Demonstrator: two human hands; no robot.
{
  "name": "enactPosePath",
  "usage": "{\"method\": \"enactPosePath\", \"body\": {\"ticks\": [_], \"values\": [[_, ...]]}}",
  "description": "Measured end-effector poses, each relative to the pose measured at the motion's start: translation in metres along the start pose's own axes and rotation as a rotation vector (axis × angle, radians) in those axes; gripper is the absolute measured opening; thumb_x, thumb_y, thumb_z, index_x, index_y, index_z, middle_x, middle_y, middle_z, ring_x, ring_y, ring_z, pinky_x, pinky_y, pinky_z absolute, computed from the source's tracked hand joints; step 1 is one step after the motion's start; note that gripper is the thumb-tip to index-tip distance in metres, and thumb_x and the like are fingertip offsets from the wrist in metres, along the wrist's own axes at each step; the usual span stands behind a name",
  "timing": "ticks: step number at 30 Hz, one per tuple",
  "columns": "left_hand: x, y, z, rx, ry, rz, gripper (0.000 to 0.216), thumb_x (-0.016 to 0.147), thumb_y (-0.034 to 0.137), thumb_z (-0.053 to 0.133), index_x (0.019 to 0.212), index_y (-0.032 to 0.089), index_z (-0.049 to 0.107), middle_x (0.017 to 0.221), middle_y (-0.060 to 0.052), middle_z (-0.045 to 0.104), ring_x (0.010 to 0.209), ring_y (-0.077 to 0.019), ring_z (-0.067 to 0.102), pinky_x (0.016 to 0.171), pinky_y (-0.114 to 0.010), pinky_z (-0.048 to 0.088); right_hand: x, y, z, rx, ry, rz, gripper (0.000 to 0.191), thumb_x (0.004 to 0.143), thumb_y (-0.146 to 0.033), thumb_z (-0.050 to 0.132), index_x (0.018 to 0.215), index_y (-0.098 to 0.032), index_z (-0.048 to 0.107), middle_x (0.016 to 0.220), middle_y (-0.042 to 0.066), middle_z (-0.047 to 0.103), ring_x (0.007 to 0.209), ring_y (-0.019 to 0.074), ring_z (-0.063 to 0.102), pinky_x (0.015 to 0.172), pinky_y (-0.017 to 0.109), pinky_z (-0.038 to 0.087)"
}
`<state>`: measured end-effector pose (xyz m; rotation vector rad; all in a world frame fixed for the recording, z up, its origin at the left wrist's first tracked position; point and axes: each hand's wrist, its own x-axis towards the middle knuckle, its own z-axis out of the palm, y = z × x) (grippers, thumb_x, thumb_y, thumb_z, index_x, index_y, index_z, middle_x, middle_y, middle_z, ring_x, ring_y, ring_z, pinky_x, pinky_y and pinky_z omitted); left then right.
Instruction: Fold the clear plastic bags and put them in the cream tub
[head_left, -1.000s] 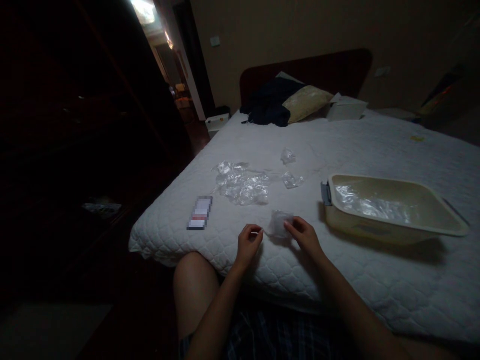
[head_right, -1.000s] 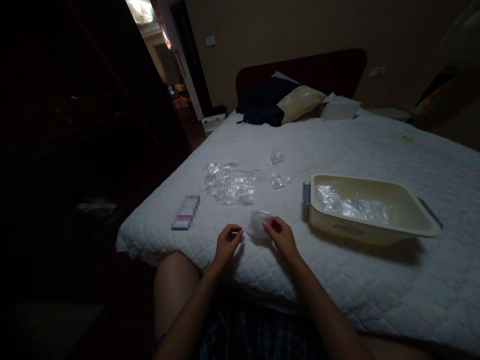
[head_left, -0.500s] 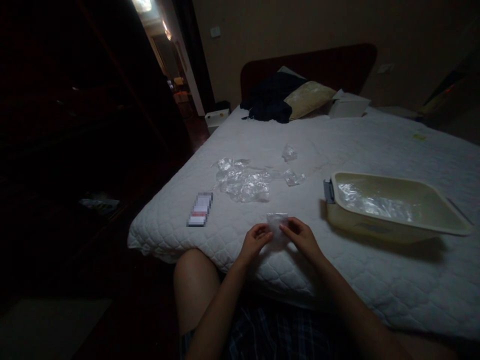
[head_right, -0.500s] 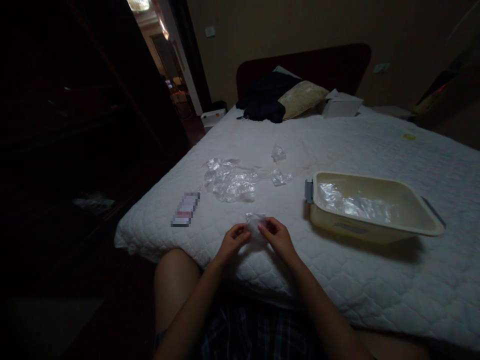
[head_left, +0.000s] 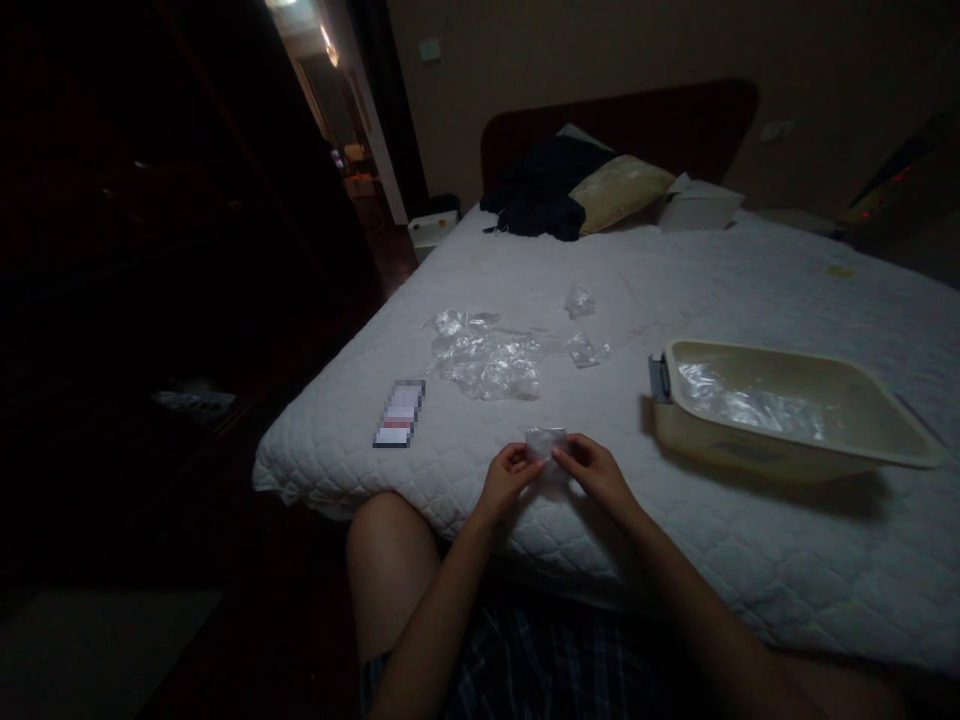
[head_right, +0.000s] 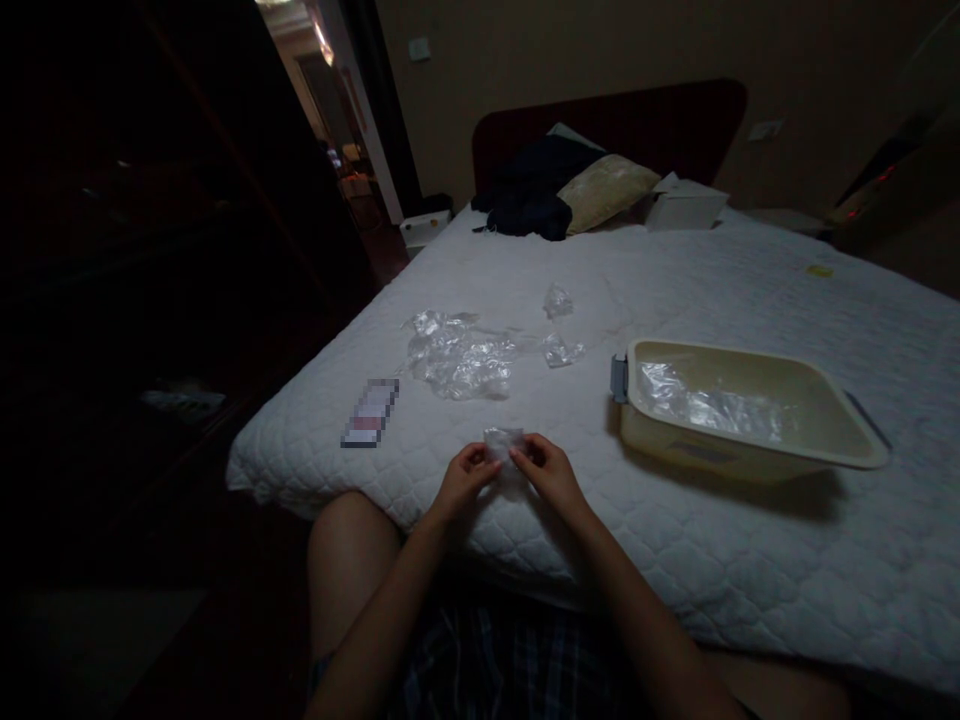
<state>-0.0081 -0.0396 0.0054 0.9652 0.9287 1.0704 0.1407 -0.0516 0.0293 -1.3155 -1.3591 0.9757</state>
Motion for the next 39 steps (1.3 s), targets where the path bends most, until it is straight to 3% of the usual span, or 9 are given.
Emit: {"method": "enactPosePath", "body": {"ticks": [3, 7, 10, 15, 26, 32, 39], "values": [[0.000, 0.000, -0.001, -0.002, 0.023, -0.008, 0.038, 0.052, 0.038, 0.074, 0.076, 0.015, 0.055, 0.069, 0.001, 0.057, 0.062, -0.0084, 0.052, 0.060, -0.020, 0.040, 0.000, 0.003, 0.002, -0.017, -0.001, 0.012, 0.028, 0.069, -0.045, 0.058, 0.075, -0.018, 0.060, 0.071, 0.003, 0.062, 0.065, 0.0168, 0.057, 0.061, 0.029, 0.046], [0.001, -0.003, -0.003, -0.043, 0.031, -0.015, 0.038, 0.052, 0.038, 0.074, 0.075, 0.015, 0.053, 0.065, 0.003, 0.054, 0.056, -0.0062, 0.048, 0.054, -0.019, 0.037, 0.001, 0.012, 0.002, -0.001, 0.030, 0.056, 0.035, 0.066, -0.046, 0.060, 0.087, -0.018, 0.060, 0.089, 0.008, 0.065, 0.081, 0.0212, 0.060, 0.074, 0.036, 0.047], [0.001, -0.004, -0.004, -0.051, 0.022, -0.012, 0.036, 0.054, 0.036, 0.073, 0.075, 0.015, 0.052, 0.064, 0.003, 0.053, 0.055, -0.0062, 0.048, 0.054, -0.019, 0.037, 0.000, 0.017, 0.002, 0.062, -0.047, 0.108, 0.044, 0.062, -0.044, 0.065, 0.096, -0.019, 0.058, 0.095, 0.009, 0.065, 0.082, 0.0219, 0.061, 0.075, 0.038, 0.048], [0.001, -0.007, -0.004, -0.042, 0.017, -0.004, 0.033, 0.055, 0.034, 0.073, 0.073, 0.016, 0.052, 0.062, 0.004, 0.052, 0.056, -0.0063, 0.049, 0.055, -0.019, 0.037, -0.001, 0.013, 0.001, 0.116, -0.149, 0.137, 0.037, 0.060, -0.040, 0.067, 0.087, -0.016, 0.060, 0.084, 0.006, 0.066, 0.074, 0.0201, 0.061, 0.070, 0.034, 0.048], [0.001, -0.008, -0.006, -0.125, -0.011, -0.026, 0.033, 0.057, 0.030, 0.073, 0.082, 0.017, 0.056, 0.074, 0.001, 0.057, 0.067, -0.0087, 0.056, 0.066, -0.021, 0.043, -0.004, 0.005, -0.001, 0.145, -0.072, 0.182, 0.032, 0.058, -0.038, 0.066, 0.076, -0.013, 0.058, 0.070, 0.003, 0.062, 0.066, 0.0170, 0.057, 0.062, 0.029, 0.044], [0.003, -0.006, -0.004, -0.248, 0.034, -0.091, 0.040, 0.056, 0.027, 0.074, 0.087, 0.016, 0.052, 0.082, -0.003, 0.061, 0.070, -0.0126, 0.060, 0.070, -0.029, 0.047, 0.006, -0.007, -0.029, 0.105, 0.020, 0.138, 0.031, 0.059, -0.039, 0.065, 0.076, -0.014, 0.057, 0.071, 0.002, 0.060, 0.064, 0.0155, 0.055, 0.062, 0.029, 0.043], [0.007, -0.009, -0.005, -0.217, 0.061, -0.123, 0.033, 0.059, 0.026, 0.071, 0.082, 0.014, 0.051, 0.069, -0.001, 0.061, 0.062, -0.0118, 0.060, 0.065, -0.027, 0.048, 0.013, -0.037, -0.099, 0.047, 0.164, 0.080, 0.033, 0.058, -0.043, 0.067, 0.071, -0.015, 0.055, 0.064, 0.000, 0.055, 0.059, 0.0123, 0.051, 0.057, 0.026, 0.042]]}}
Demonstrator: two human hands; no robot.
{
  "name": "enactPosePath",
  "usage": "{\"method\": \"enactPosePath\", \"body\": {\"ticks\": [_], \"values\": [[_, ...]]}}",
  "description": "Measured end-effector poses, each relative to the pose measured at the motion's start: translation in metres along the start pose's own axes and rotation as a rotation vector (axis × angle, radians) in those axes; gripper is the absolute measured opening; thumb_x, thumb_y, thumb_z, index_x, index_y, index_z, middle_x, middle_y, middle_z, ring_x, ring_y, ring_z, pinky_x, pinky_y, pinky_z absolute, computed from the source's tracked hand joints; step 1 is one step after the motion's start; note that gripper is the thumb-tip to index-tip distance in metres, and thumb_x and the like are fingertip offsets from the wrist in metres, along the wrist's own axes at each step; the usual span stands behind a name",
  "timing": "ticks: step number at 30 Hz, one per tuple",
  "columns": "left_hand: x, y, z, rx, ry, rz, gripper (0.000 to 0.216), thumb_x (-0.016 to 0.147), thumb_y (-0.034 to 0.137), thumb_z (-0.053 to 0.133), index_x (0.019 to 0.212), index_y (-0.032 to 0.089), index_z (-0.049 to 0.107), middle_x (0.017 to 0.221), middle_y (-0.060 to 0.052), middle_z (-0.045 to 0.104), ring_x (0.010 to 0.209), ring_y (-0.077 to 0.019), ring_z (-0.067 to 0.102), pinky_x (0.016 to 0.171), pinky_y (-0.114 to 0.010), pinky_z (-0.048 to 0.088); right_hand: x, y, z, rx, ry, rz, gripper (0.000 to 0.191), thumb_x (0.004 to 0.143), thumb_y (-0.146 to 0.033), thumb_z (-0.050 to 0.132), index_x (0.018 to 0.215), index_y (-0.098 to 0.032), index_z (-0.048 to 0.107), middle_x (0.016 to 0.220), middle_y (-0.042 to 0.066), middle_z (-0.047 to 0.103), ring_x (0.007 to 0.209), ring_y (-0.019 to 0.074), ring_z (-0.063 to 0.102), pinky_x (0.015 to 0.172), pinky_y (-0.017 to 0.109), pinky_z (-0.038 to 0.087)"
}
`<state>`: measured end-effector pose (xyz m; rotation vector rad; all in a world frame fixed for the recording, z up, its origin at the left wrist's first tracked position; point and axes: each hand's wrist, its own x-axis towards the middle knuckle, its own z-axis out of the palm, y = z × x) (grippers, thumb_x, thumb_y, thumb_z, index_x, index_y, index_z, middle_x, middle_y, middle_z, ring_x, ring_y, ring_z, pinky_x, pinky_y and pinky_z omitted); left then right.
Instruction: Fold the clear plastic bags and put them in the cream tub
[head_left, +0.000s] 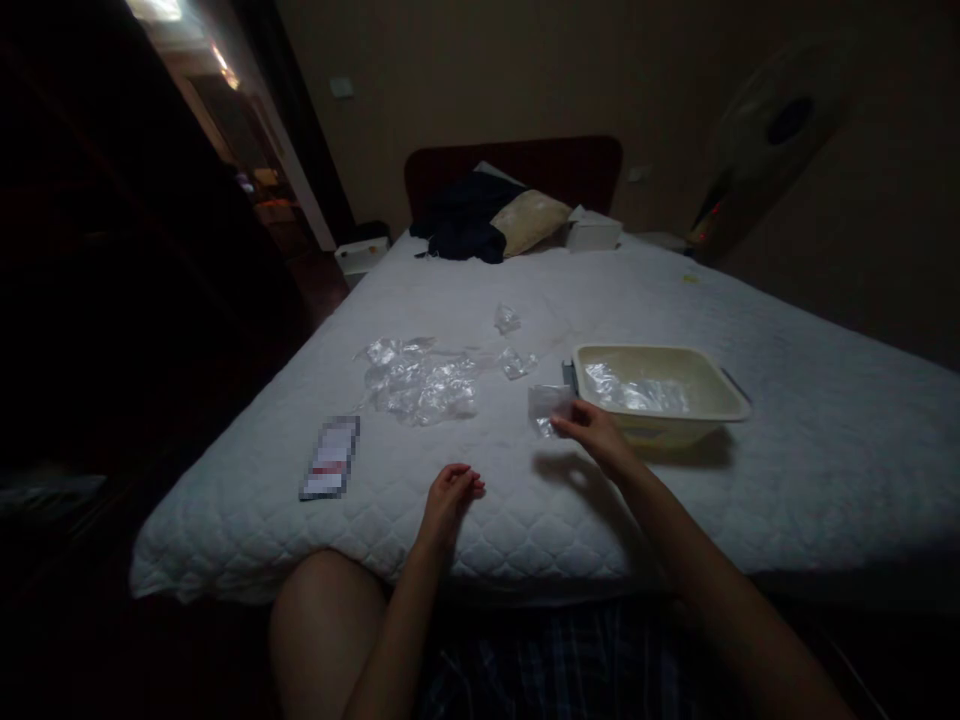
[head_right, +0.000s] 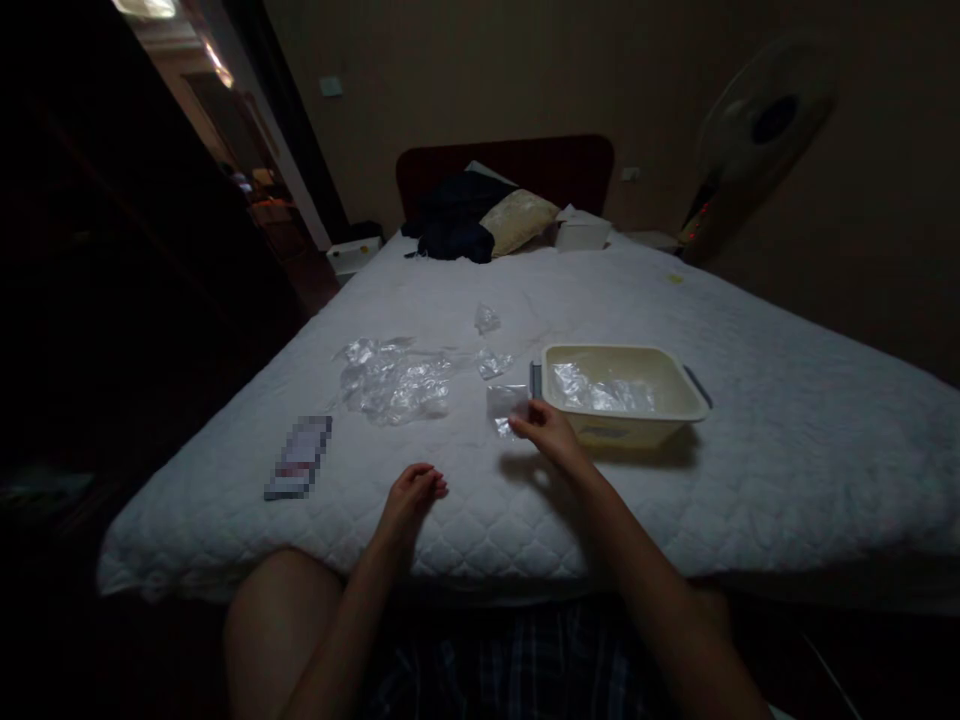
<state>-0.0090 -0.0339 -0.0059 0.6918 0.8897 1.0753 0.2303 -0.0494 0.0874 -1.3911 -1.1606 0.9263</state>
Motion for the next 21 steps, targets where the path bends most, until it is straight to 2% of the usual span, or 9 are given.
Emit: {"method": "enactPosePath", "body": {"ticks": [4, 7, 12, 17, 21], "values": [[0.002, -0.002, -0.001, 0.023, -0.012, -0.003, 0.033, 0.059, 0.025, 0.072, 0.082, 0.014, 0.052, 0.068, 0.000, 0.062, 0.063, -0.0113, 0.060, 0.065, -0.025, 0.048, -0.002, -0.017, -0.044, -0.012, 0.048, -0.011, 0.035, 0.058, -0.043, 0.068, 0.076, -0.014, 0.057, 0.069, 0.001, 0.058, 0.060, 0.0123, 0.052, 0.056, 0.026, 0.043], [0.003, -0.004, -0.001, 0.038, 0.026, -0.001, 0.035, 0.056, 0.026, 0.073, 0.081, 0.014, 0.052, 0.066, 0.000, 0.062, 0.061, -0.0114, 0.060, 0.065, -0.026, 0.049, -0.005, -0.022, -0.074, 0.018, 0.063, -0.004, 0.035, 0.059, -0.038, 0.068, 0.082, -0.014, 0.058, 0.075, 0.002, 0.060, 0.062, 0.0119, 0.054, 0.059, 0.026, 0.046], [0.005, -0.006, 0.000, 0.047, 0.083, 0.010, 0.038, 0.051, 0.027, 0.075, 0.079, 0.014, 0.053, 0.064, -0.001, 0.062, 0.059, -0.0119, 0.060, 0.062, -0.027, 0.050, 0.006, -0.026, -0.111, 0.038, 0.142, 0.011, 0.031, 0.059, -0.031, 0.069, 0.083, -0.014, 0.057, 0.076, 0.002, 0.060, 0.063, 0.0111, 0.056, 0.059, 0.025, 0.048], [0.008, -0.008, -0.002, 0.055, 0.096, 0.010, 0.038, 0.050, 0.027, 0.076, 0.078, 0.014, 0.053, 0.064, -0.001, 0.062, 0.058, -0.0118, 0.060, 0.061, -0.026, 0.050, 0.039, -0.025, -0.116, 0.039, 0.142, 0.112, 0.028, 0.057, -0.017, 0.072, 0.079, -0.014, 0.055, 0.066, -0.001, 0.057, 0.057, 0.0097, 0.056, 0.056, 0.023, 0.050], [0.008, -0.010, -0.003, 0.050, 0.061, 0.026, 0.033, 0.056, 0.027, 0.073, 0.079, 0.014, 0.053, 0.066, -0.001, 0.062, 0.061, -0.0117, 0.060, 0.062, -0.026, 0.049, 0.060, -0.014, -0.105, -0.029, 0.170, 0.295, 0.040, 0.060, -0.009, 0.069, 0.093, -0.017, 0.049, 0.059, -0.004, 0.055, 0.054, 0.0110, 0.059, 0.050, 0.021, 0.049]]}}
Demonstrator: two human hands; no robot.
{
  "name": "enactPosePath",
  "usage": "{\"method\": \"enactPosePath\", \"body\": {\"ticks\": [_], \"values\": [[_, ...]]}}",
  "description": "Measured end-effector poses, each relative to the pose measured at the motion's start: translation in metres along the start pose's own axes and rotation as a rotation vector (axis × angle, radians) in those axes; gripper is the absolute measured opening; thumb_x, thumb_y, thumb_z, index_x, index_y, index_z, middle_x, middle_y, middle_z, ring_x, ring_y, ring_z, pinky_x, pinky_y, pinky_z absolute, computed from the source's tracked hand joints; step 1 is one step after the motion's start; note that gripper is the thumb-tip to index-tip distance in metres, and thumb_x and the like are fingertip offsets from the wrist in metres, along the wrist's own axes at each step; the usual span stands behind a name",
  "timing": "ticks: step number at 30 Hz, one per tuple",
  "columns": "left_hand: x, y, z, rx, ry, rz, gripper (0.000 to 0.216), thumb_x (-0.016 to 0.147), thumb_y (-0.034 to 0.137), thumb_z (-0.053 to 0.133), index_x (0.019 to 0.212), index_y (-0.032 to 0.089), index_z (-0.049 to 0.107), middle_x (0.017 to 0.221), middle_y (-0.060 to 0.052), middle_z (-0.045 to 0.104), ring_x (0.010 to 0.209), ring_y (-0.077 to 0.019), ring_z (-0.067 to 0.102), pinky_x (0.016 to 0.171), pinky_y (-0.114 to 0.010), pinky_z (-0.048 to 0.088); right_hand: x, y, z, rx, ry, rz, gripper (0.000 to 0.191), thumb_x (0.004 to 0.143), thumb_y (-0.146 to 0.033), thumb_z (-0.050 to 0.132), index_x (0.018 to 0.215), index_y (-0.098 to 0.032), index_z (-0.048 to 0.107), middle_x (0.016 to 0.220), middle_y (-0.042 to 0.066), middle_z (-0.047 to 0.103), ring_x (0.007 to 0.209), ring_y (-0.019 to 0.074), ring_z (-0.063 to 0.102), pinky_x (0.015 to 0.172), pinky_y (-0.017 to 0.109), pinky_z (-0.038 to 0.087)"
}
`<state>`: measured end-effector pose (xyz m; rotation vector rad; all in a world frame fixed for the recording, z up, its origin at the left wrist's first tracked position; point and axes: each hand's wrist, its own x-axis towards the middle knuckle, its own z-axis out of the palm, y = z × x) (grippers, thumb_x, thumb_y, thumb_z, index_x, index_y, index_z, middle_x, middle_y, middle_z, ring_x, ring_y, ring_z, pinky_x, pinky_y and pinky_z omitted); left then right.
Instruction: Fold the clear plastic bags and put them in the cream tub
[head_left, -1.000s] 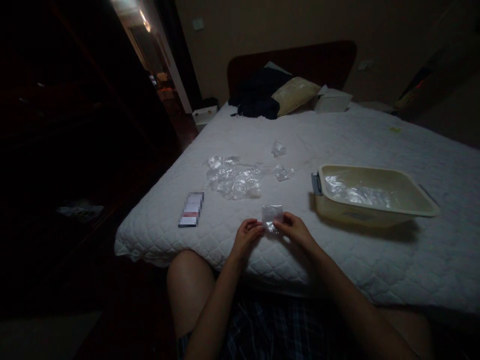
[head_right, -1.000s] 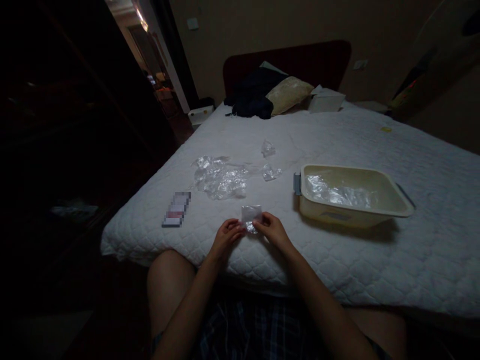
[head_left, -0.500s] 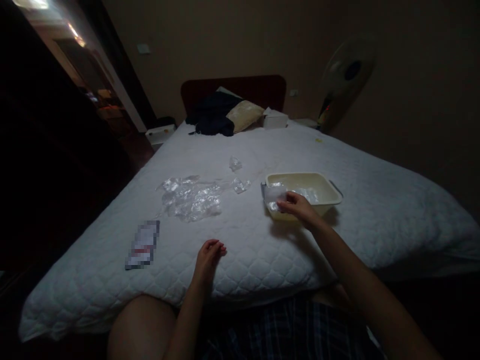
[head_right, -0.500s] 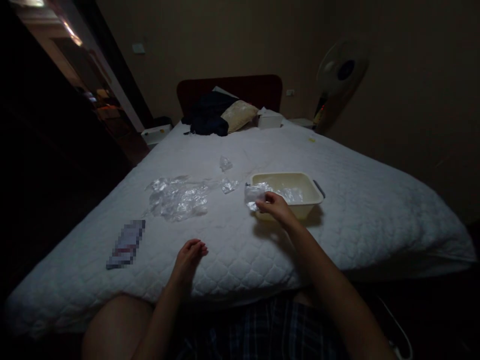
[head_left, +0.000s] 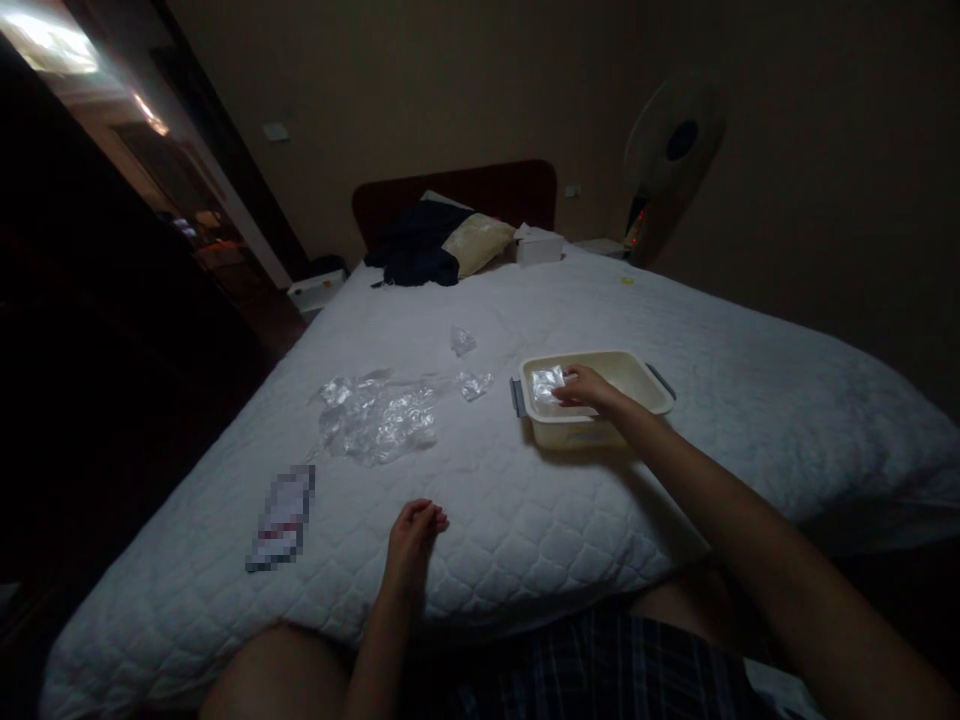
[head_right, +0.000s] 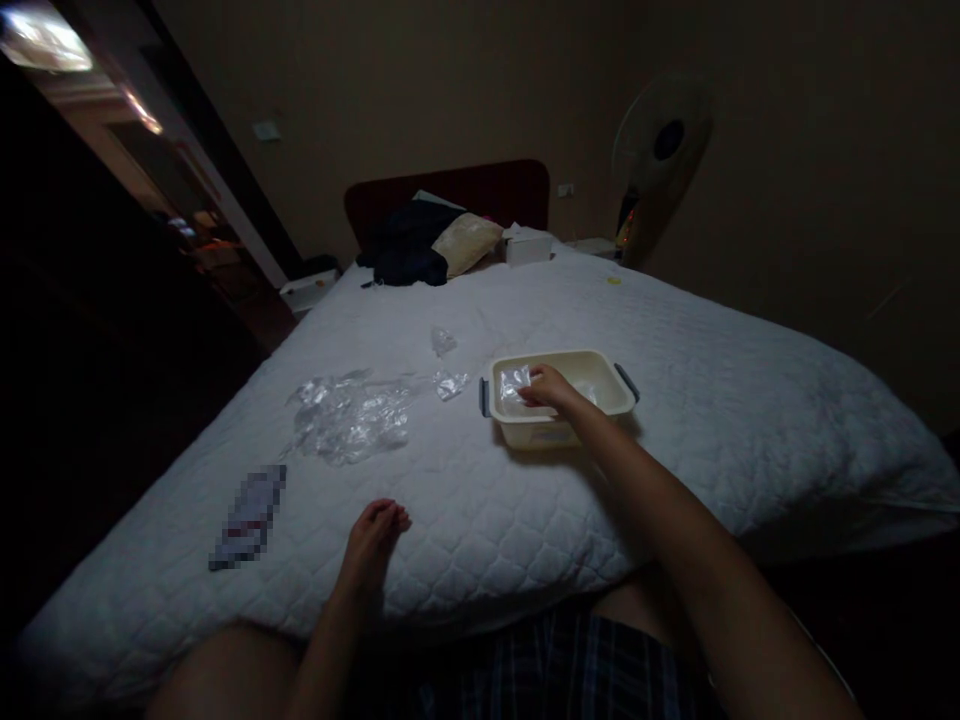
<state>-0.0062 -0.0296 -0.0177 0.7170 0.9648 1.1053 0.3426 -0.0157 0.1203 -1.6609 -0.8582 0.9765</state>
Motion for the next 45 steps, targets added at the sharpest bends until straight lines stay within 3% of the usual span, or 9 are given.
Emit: {"method": "enactPosePath", "body": {"ticks": [5, 9, 13, 16, 19, 24, 37, 42, 45], "values": [[0.000, -0.002, -0.001, -0.001, -0.004, 0.012, 0.033, 0.055, 0.027, 0.073, 0.078, 0.014, 0.053, 0.064, -0.001, 0.061, 0.060, -0.0118, 0.059, 0.062, -0.027, 0.049, 0.013, 0.009, 0.009, -0.297, -0.011, 0.055, 0.050, 0.059, -0.015, 0.072, 0.100, -0.016, 0.044, 0.063, -0.002, 0.058, 0.055, 0.0143, 0.060, 0.047, 0.021, 0.045], [0.000, -0.002, 0.000, 0.006, -0.002, 0.014, 0.033, 0.054, 0.028, 0.073, 0.078, 0.014, 0.054, 0.064, 0.000, 0.060, 0.060, -0.0112, 0.059, 0.064, -0.027, 0.049, 0.015, 0.009, 0.006, -0.711, -0.020, -0.090, 0.052, 0.053, -0.027, 0.076, 0.095, -0.012, 0.048, 0.082, 0.009, 0.062, 0.066, 0.0182, 0.060, 0.053, 0.024, 0.046], [-0.004, 0.001, 0.003, -0.003, 0.009, 0.011, 0.033, 0.054, 0.028, 0.073, 0.077, 0.014, 0.053, 0.063, 0.001, 0.059, 0.059, -0.0107, 0.058, 0.063, -0.026, 0.048, 0.016, 0.010, 0.005, -0.921, 0.056, -0.278, 0.071, 0.051, -0.040, 0.075, 0.107, -0.008, 0.045, 0.103, 0.018, 0.055, 0.093, 0.0275, 0.055, 0.073, 0.032, 0.044], [-0.006, 0.002, 0.004, -0.009, -0.004, 0.014, 0.032, 0.055, 0.026, 0.073, 0.077, 0.014, 0.053, 0.063, 0.001, 0.059, 0.058, -0.0104, 0.058, 0.062, -0.025, 0.048, 0.019, 0.010, 0.004, -0.956, 0.197, -0.395, 0.077, 0.051, -0.045, 0.073, 0.113, -0.009, 0.045, 0.110, 0.019, 0.050, 0.103, 0.0301, 0.048, 0.082, 0.036, 0.040], [-0.005, 0.001, 0.003, -0.009, -0.006, 0.013, 0.031, 0.057, 0.026, 0.072, 0.078, 0.014, 0.053, 0.063, 0.001, 0.060, 0.059, -0.0101, 0.058, 0.062, -0.025, 0.048, 0.019, 0.006, 0.002, -0.931, 0.263, -0.506, 0.056, 0.061, -0.042, 0.068, 0.105, -0.012, 0.051, 0.104, 0.015, 0.053, 0.098, 0.0263, 0.051, 0.081, 0.035, 0.040], [-0.001, -0.003, 0.000, -0.001, 0.004, 0.009, 0.032, 0.056, 0.027, 0.072, 0.077, 0.014, 0.052, 0.062, 0.001, 0.060, 0.058, -0.0106, 0.058, 0.061, -0.025, 0.048, 0.020, 0.000, 0.009, -0.927, -0.049, -0.385, 0.018, 0.072, -0.020, 0.056, 0.088, -0.014, 0.061, 0.082, 0.006, 0.063, 0.073, 0.0155, 0.057, 0.065, 0.023, 0.041], [-0.007, 0.001, 0.003, 0.037, -0.019, 0.034, 0.030, 0.059, 0.030, 0.070, 0.078, 0.015, 0.052, 0.065, 0.001, 0.060, 0.058, -0.0102, 0.058, 0.061, -0.025, 0.047, 0.043, 0.019, 0.034, -1.020, -0.164, -0.306, 0.034, 0.059, -0.006, 0.059, 0.091, -0.015, 0.062, 0.084, 0.005, 0.067, 0.069, 0.0153, 0.059, 0.056, 0.019, 0.040], [-0.006, 0.001, 0.003, 0.032, -0.021, 0.038, 0.030, 0.058, 0.031, 0.070, 0.077, 0.015, 0.053, 0.066, 0.001, 0.060, 0.059, -0.0105, 0.058, 0.063, -0.025, 0.047, 0.037, 0.003, 0.032, -1.059, -0.109, -0.350, 0.033, 0.067, -0.009, 0.054, 0.099, -0.013, 0.060, 0.089, 0.008, 0.066, 0.077, 0.0175, 0.059, 0.063, 0.021, 0.040], [-0.006, 0.002, 0.003, 0.027, -0.026, 0.033, 0.029, 0.058, 0.030, 0.070, 0.076, 0.015, 0.053, 0.064, 0.001, 0.060, 0.057, -0.0104, 0.058, 0.062, -0.025, 0.046, 0.014, -0.013, 0.041, -1.094, -0.010, -0.493, 0.028, 0.075, -0.014, 0.048, 0.101, -0.015, 0.058, 0.094, 0.010, 0.063, 0.084, 0.0193, 0.057, 0.069, 0.024, 0.038]]}}
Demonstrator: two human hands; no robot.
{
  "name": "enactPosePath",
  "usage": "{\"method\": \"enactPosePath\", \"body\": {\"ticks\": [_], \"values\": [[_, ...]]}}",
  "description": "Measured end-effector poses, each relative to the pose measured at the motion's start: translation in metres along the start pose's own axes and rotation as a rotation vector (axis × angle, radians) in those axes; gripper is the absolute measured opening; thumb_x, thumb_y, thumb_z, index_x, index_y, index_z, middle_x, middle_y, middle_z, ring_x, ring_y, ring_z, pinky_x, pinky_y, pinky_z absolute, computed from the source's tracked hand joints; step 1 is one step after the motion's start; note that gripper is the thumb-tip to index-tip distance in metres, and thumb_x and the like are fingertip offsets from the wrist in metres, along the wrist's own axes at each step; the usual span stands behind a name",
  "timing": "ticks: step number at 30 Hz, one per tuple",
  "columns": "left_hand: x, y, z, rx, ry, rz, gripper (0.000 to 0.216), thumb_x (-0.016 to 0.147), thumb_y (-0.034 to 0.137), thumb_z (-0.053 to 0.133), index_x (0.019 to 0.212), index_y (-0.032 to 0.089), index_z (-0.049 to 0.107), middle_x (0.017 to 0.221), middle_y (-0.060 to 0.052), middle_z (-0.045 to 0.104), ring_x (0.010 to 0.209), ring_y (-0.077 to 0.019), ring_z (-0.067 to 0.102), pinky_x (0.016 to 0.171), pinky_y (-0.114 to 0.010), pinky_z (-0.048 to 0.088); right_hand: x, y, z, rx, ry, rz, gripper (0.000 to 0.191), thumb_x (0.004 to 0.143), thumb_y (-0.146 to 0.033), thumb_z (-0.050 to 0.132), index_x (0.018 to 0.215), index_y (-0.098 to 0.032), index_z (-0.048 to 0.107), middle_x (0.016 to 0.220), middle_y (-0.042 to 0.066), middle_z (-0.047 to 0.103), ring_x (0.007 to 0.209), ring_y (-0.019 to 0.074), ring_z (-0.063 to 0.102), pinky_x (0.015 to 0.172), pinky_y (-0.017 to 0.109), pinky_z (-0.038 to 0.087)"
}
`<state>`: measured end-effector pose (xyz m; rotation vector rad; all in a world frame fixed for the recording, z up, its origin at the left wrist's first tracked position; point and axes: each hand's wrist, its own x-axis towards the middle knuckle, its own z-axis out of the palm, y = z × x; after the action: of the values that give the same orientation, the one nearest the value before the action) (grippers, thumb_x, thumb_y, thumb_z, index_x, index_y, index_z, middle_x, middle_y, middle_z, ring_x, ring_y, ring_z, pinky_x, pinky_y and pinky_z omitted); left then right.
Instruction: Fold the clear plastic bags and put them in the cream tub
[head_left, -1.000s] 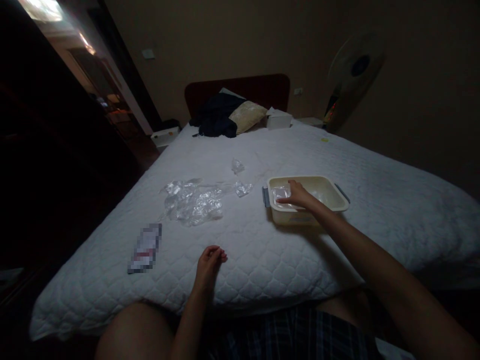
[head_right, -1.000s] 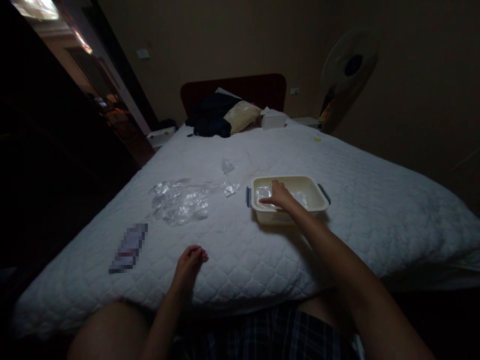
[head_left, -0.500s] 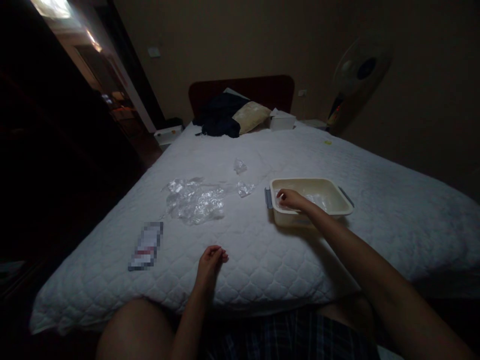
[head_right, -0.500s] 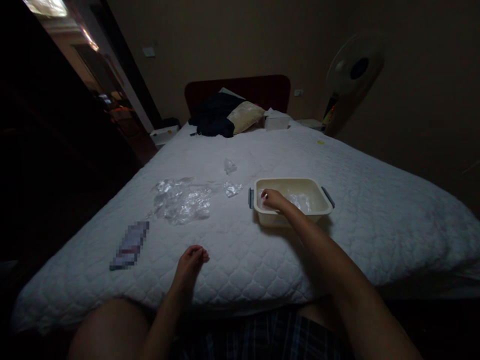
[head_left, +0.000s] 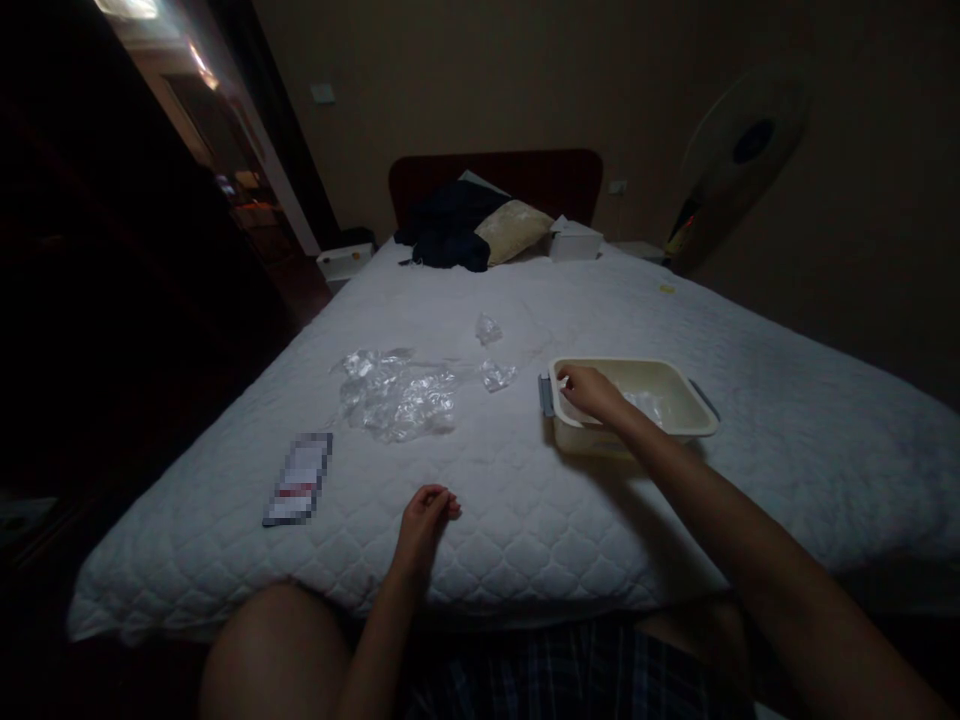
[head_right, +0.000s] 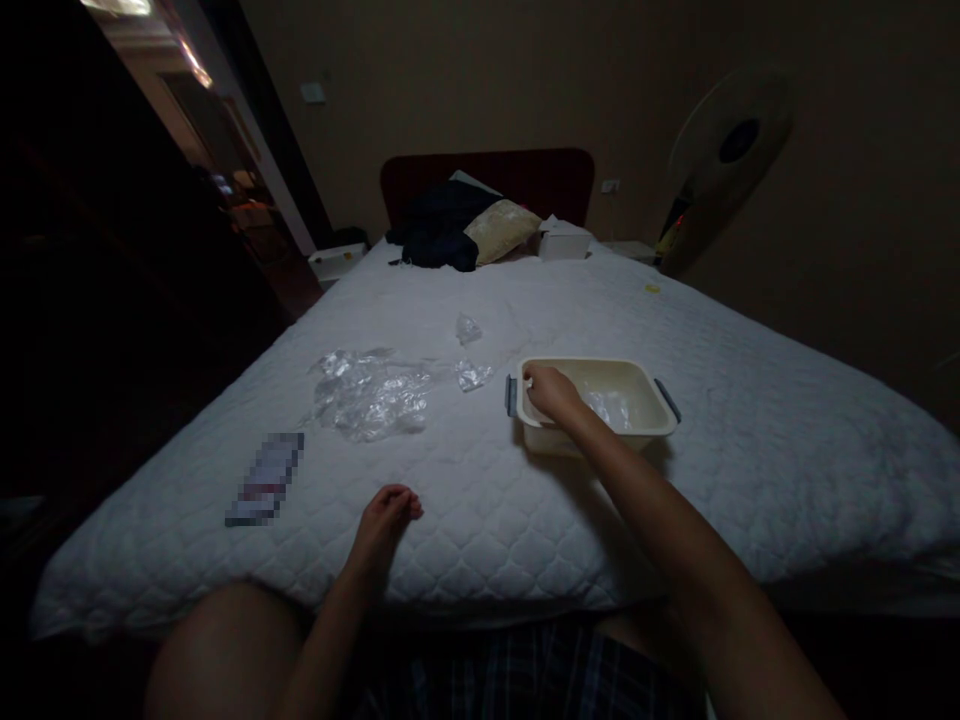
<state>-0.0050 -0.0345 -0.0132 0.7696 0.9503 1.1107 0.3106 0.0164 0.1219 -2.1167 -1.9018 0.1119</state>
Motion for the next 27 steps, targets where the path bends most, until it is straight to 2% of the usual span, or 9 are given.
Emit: {"method": "enactPosePath", "body": {"ticks": [4, 6, 8, 11, 13, 16, 19, 23, 27], "values": [[0.000, 0.000, 0.000, -0.006, -0.022, 0.008, 0.027, 0.061, 0.030, 0.069, 0.077, 0.015, 0.053, 0.065, 0.001, 0.060, 0.058, -0.0101, 0.058, 0.062, -0.024, 0.046, -0.023, -0.047, -0.003, -0.137, 0.262, -0.186, 0.030, 0.082, -0.014, 0.039, 0.107, -0.014, 0.054, 0.100, 0.013, 0.058, 0.093, 0.0221, 0.052, 0.076, 0.029, 0.037], [0.000, 0.001, 0.001, -0.008, -0.025, 0.016, 0.027, 0.061, 0.030, 0.069, 0.075, 0.015, 0.053, 0.065, 0.001, 0.060, 0.057, -0.0101, 0.058, 0.062, -0.024, 0.046, -0.032, -0.069, 0.009, -0.147, 0.256, -0.297, 0.030, 0.083, -0.012, 0.036, 0.106, -0.015, 0.054, 0.098, 0.012, 0.058, 0.093, 0.0218, 0.050, 0.080, 0.030, 0.036], [-0.001, 0.002, 0.003, -0.009, -0.016, 0.024, 0.027, 0.059, 0.031, 0.069, 0.073, 0.014, 0.052, 0.063, 0.001, 0.059, 0.056, -0.0102, 0.057, 0.061, -0.025, 0.046, -0.039, -0.086, 0.029, -0.110, 0.182, -0.352, 0.028, 0.082, -0.013, 0.039, 0.106, -0.016, 0.054, 0.098, 0.011, 0.057, 0.092, 0.0210, 0.050, 0.079, 0.029, 0.037], [-0.001, 0.006, 0.006, 0.017, 0.012, 0.043, 0.027, 0.059, 0.032, 0.069, 0.072, 0.015, 0.052, 0.063, 0.001, 0.057, 0.056, -0.0111, 0.056, 0.057, -0.025, 0.046, -0.046, -0.104, 0.071, -0.032, 0.090, -0.371, 0.024, 0.081, -0.016, 0.043, 0.102, -0.017, 0.055, 0.096, 0.010, 0.057, 0.090, 0.0204, 0.050, 0.077, 0.029, 0.038], [0.000, 0.012, 0.004, 0.077, 0.054, 0.086, 0.025, 0.060, 0.033, 0.067, 0.072, 0.016, 0.053, 0.063, 0.001, 0.057, 0.056, -0.0116, 0.055, 0.055, -0.024, 0.044, -0.050, -0.113, 0.100, 0.046, 0.137, -0.327, 0.025, 0.083, -0.018, 0.042, 0.105, -0.017, 0.053, 0.099, 0.010, 0.056, 0.092, 0.0201, 0.050, 0.079, 0.030, 0.038], [0.002, 0.022, -0.003, 0.294, 0.122, 0.251, 0.016, 0.062, 0.030, 0.065, 0.069, 0.017, 0.057, 0.062, 0.000, 0.056, 0.059, -0.0125, 0.053, 0.056, -0.023, 0.041, -0.055, -0.118, 0.134, 0.111, 0.184, -0.290, 0.022, 0.083, -0.017, 0.040, 0.098, -0.018, 0.055, 0.095, 0.010, 0.057, 0.089, 0.0206, 0.051, 0.078, 0.032, 0.039], [0.005, 0.035, -0.011, 0.614, 0.175, 0.464, 0.008, 0.069, 0.026, 0.058, 0.068, 0.018, 0.060, 0.065, -0.002, 0.056, 0.063, -0.0145, 0.051, 0.060, -0.025, 0.038, -0.056, -0.115, 0.152, 0.178, 0.239, -0.289, 0.022, 0.083, -0.016, 0.038, 0.096, -0.018, 0.055, 0.093, 0.010, 0.058, 0.088, 0.0216, 0.052, 0.079, 0.035, 0.039], [0.020, 0.049, -0.022, 1.048, 0.126, 0.682, 0.012, 0.076, 0.019, 0.046, 0.076, 0.019, 0.059, 0.075, -0.005, 0.056, 0.074, -0.0176, 0.050, 0.069, -0.029, 0.037, -0.054, -0.108, 0.157, 0.268, 0.249, -0.311, 0.021, 0.083, -0.016, 0.037, 0.091, -0.018, 0.056, 0.090, 0.009, 0.058, 0.086, 0.0218, 0.052, 0.079, 0.035, 0.040], [0.041, 0.052, -0.035, 1.318, 0.116, 0.803, 0.015, 0.075, 0.013, 0.044, 0.081, 0.017, 0.057, 0.084, -0.008, 0.055, 0.083, -0.0199, 0.048, 0.076, -0.033, 0.036, -0.052, -0.107, 0.158, 0.294, 0.234, -0.305, 0.020, 0.083, -0.018, 0.036, 0.089, -0.019, 0.056, 0.089, 0.010, 0.059, 0.086, 0.0230, 0.053, 0.079, 0.037, 0.041]]}}
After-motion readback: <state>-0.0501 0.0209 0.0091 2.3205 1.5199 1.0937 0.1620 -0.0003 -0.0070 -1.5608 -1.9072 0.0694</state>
